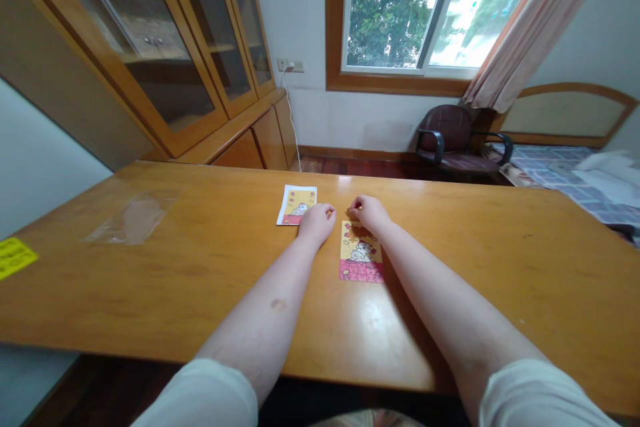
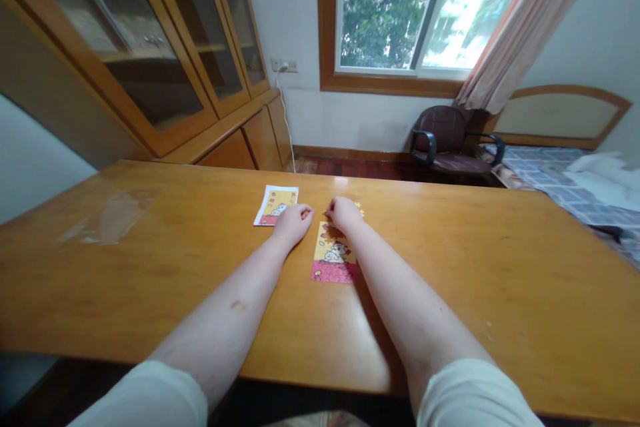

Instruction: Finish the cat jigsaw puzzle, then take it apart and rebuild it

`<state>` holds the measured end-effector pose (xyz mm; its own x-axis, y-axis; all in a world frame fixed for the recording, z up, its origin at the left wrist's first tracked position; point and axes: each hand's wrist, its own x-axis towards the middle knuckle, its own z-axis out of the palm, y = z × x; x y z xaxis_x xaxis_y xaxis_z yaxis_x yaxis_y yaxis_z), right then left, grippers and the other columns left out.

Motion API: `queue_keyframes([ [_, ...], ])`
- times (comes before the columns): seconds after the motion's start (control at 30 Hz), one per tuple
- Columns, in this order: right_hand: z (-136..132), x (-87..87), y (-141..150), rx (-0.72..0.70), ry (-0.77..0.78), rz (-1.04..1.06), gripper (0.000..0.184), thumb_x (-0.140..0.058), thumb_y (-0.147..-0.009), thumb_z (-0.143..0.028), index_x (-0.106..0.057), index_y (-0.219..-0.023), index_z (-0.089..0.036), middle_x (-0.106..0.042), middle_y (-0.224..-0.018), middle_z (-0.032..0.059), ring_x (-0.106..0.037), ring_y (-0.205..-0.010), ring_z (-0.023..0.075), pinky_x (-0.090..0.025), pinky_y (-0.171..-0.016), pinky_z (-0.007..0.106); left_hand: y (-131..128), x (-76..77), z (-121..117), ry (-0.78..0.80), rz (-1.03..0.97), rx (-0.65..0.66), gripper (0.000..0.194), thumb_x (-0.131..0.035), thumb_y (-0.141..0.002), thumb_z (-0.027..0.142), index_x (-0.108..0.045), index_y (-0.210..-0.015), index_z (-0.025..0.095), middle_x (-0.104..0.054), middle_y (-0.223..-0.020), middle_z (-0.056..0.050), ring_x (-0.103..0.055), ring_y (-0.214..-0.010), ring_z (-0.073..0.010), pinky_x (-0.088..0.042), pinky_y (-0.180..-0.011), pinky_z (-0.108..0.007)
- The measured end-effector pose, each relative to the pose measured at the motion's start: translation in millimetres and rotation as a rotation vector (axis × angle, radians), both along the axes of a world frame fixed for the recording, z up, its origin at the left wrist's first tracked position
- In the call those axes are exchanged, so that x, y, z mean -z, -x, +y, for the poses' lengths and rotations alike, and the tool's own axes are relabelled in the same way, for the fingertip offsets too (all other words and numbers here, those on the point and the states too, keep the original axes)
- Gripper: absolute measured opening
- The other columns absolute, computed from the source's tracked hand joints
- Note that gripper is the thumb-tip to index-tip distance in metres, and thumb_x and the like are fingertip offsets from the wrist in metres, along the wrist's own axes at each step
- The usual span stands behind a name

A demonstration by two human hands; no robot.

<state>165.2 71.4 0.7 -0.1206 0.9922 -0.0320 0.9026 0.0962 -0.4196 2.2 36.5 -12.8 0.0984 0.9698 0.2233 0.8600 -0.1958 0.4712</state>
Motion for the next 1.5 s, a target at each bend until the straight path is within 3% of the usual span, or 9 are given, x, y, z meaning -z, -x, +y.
queue_keyframes([
  [0.1, -16, -5.0, -17, 0.061, -0.022, 0.235, 0.017, -0.064, -0.079, -0.024, -0.069, -0.094, -0.017, -0.070, -0.089, 0.0045, -0.063, -0.080, 0.0149, -0.046, -0.071, 0.024, 0, -1.1, 0, 0.014, -0.001, -0.005, 0.022, -0.048, -0.086, 0.029, -0.069, -0.088, 0.021, -0.067, -0.083, -0.005, -0.059, -0.082, -0.0196, -0.044, -0.074, -0.029],
  [0.17, -29, -6.3, -31, 0.031, 0.027, 0.330, 0.025, -0.067, -0.077, -0.025, -0.069, -0.100, -0.016, -0.070, -0.086, 0.0046, -0.063, -0.075, 0.0153, -0.046, -0.069, 0.026, -1, -1.8, -1, 0.015, -0.004, -0.001, 0.022, -0.048, -0.086, 0.029, -0.069, -0.087, 0.021, -0.067, -0.083, -0.005, -0.059, -0.082, -0.0196, -0.044, -0.074, -0.029],
  [0.33, -57, -1.4, -64, -0.030, 0.137, 0.456, 0.021, -0.068, -0.074, -0.024, -0.071, -0.092, -0.014, -0.071, -0.080, 0.0053, -0.064, -0.075, 0.0177, -0.048, -0.074, 0.030, -1, -2.4, -1, 0.010, -0.022, 0.005, 0.021, -0.048, -0.086, 0.028, -0.068, -0.087, 0.021, -0.067, -0.084, -0.005, -0.059, -0.082, -0.0195, -0.043, -0.075, -0.029],
  [0.47, -68, 2.1, -68, -0.142, 0.297, 0.616, 0.030, -0.069, -0.072, -0.019, -0.066, -0.101, -0.011, -0.072, -0.078, 0.0054, -0.066, -0.072, 0.0163, -0.050, -0.076, 0.031, -1, -2.2, -1, 0.005, -0.028, 0.017, 0.022, -0.047, -0.086, 0.027, -0.068, -0.085, 0.020, -0.067, -0.082, -0.005, -0.058, -0.080, -0.0190, -0.043, -0.073, -0.029],
  [0.57, -71, 1.7, -61, -0.172, 0.335, 0.596, 0.031, -0.070, -0.070, -0.018, -0.066, -0.101, -0.013, -0.071, -0.074, 0.0032, -0.066, -0.069, 0.0149, -0.051, -0.072, 0.028, 0, -1.7, -1, 0.013, -0.021, 0.010, 0.022, -0.047, -0.086, 0.027, -0.068, -0.086, 0.020, -0.066, -0.081, -0.005, -0.058, -0.080, -0.0188, -0.044, -0.073, -0.028],
  [1.0, -74, -2.5, -58, -0.202, 0.180, 0.288, 0.024, -0.068, -0.071, -0.024, -0.069, -0.094, -0.019, -0.067, -0.073, -0.0018, -0.058, -0.063, 0.0112, -0.041, -0.060, 0.022, 1, -0.2, 0, 0.019, -0.059, 0.006, 0.021, -0.048, -0.086, 0.030, -0.068, -0.086, 0.021, -0.064, -0.077, -0.004, -0.057, -0.079, -0.0188, -0.043, -0.071, -0.028],
  [1.13, -74, -6.9, -63, -0.290, 0.079, 0.269, 0.018, -0.062, -0.078, -0.028, -0.071, -0.091, -0.019, -0.069, -0.080, 0.0011, -0.059, -0.069, 0.0132, -0.044, -0.066, 0.025, 1, -1.4, 0, 0.023, -0.070, 0.005, 0.022, -0.048, -0.085, 0.029, -0.068, -0.085, 0.020, -0.065, -0.078, -0.004, -0.057, -0.079, -0.0187, -0.043, -0.071, -0.028],
  [1.3, -73, -9.8, -66, -0.565, 0.086, 0.339, 0.020, -0.055, -0.082, -0.018, -0.073, -0.090, -0.020, -0.070, -0.096, 0.0038, -0.062, -0.090, 0.0148, -0.046, -0.086, 0.028, 1, -1.7, -1, 0.024, -0.075, 0.020, 0.022, -0.048, -0.085, 0.029, -0.068, -0.086, 0.020, -0.065, -0.078, -0.004, -0.057, -0.080, -0.0193, -0.043, -0.072, -0.029],
  [1.5, -68, -0.2, -66, -0.590, 0.058, 0.252, 0.014, -0.064, -0.079, -0.018, -0.075, -0.087, -0.020, -0.067, -0.090, 0.0055, -0.062, -0.086, 0.0168, -0.049, -0.083, 0.030, 1, -0.5, 0, 0.022, -0.075, 0.015, 0.022, -0.048, -0.085, 0.029, -0.068, -0.085, 0.020, -0.064, -0.075, -0.004, -0.057, -0.076, -0.0187, -0.042, -0.069, -0.028],
])
